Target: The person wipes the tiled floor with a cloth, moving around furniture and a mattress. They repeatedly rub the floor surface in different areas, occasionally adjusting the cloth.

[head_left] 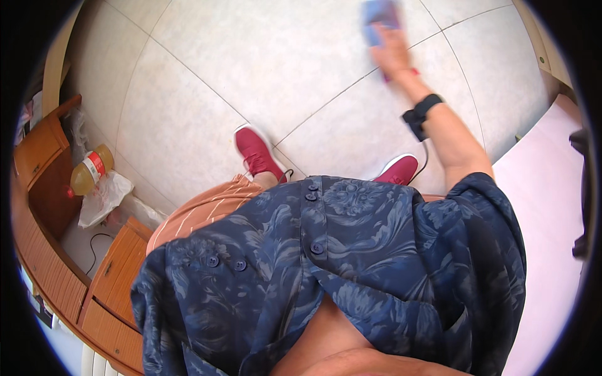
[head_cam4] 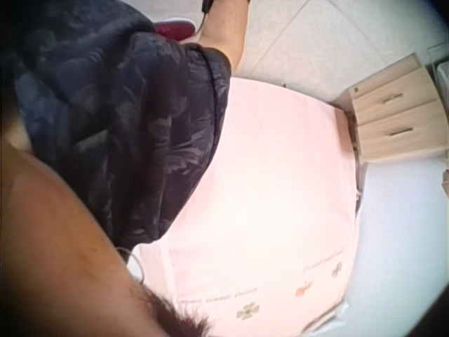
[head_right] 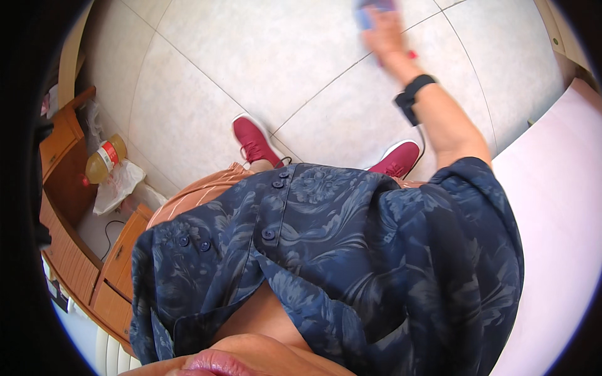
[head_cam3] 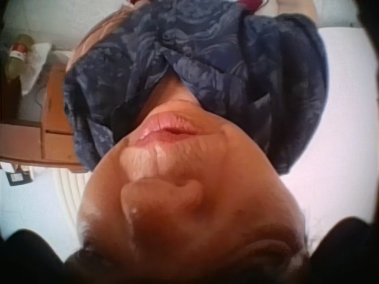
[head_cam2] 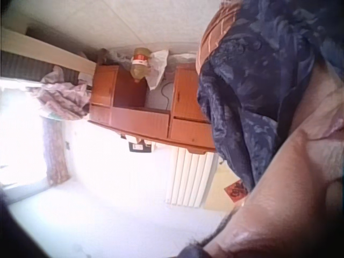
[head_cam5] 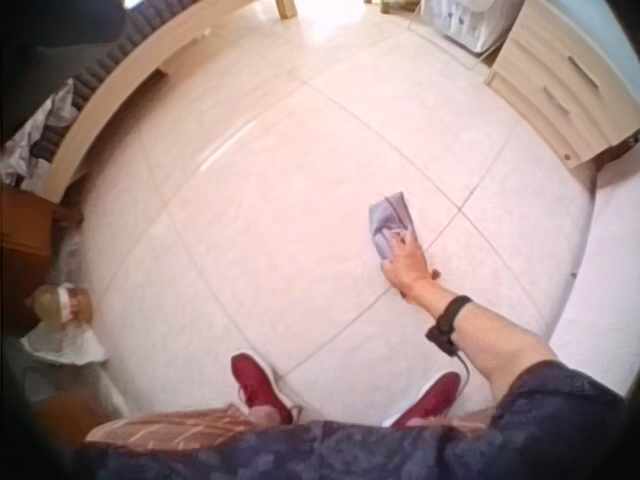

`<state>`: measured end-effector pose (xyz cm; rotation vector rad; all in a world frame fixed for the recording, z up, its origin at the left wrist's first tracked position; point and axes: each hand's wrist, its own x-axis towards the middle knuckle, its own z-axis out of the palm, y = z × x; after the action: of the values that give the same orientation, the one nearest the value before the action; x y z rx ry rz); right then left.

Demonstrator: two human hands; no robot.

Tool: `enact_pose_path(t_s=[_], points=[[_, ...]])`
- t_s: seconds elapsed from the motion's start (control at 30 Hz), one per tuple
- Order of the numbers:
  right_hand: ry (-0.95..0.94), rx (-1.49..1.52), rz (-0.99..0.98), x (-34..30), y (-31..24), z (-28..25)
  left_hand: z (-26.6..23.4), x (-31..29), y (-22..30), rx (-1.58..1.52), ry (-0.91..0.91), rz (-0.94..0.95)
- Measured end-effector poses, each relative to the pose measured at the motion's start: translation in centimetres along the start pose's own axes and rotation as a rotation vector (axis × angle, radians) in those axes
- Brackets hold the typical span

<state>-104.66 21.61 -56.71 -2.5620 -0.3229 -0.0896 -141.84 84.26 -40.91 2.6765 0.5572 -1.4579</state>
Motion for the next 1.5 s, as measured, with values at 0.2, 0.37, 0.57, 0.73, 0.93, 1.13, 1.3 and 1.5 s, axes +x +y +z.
enact_pose_path(t_s=[0.2, 0.37, 0.57, 0.73, 0.93, 1.13, 1.3, 1.5], points=[[-0.664, 0.225, -0.507, -9.2, -18.0, 2.2, 2.8, -0.6, -2.2, -0.225, 0.102, -0.129], [-0.934, 0.588, -0.370, -0.9, -16.9, -0.9, 3.5, 2.6, -1.7, -0.373, 0.202, -0.114], [-0.416, 0.940, 0.159, 8.8, -1.9, -6.9, 0.6, 7.4, 1.8, -0.607, 0.362, 0.005], [-0.012, 0.003, 0.621, 12.5, 4.1, -5.8, -3.4, 8.7, 5.9, -0.635, 0.322, 0.117], [-0.297, -0.054, -0.210, 12.0, -15.7, 6.3, -3.8, 8.7, 8.1, -0.798, 0.319, 0.056], [-0.721, 0.043, -0.670, -7.2, -24.0, 4.2, -7.0, 12.0, 9.5, -0.711, 0.430, 0.173], [-1.036, 0.656, -0.154, -7.7, -20.7, -0.3, -8.2, 13.4, 12.0, -0.692, 0.491, 0.324], [-0.576, 1.102, 0.703, 0.1, -9.2, -7.4, -13.1, 16.0, 13.7, -0.605, 0.584, 0.481]])
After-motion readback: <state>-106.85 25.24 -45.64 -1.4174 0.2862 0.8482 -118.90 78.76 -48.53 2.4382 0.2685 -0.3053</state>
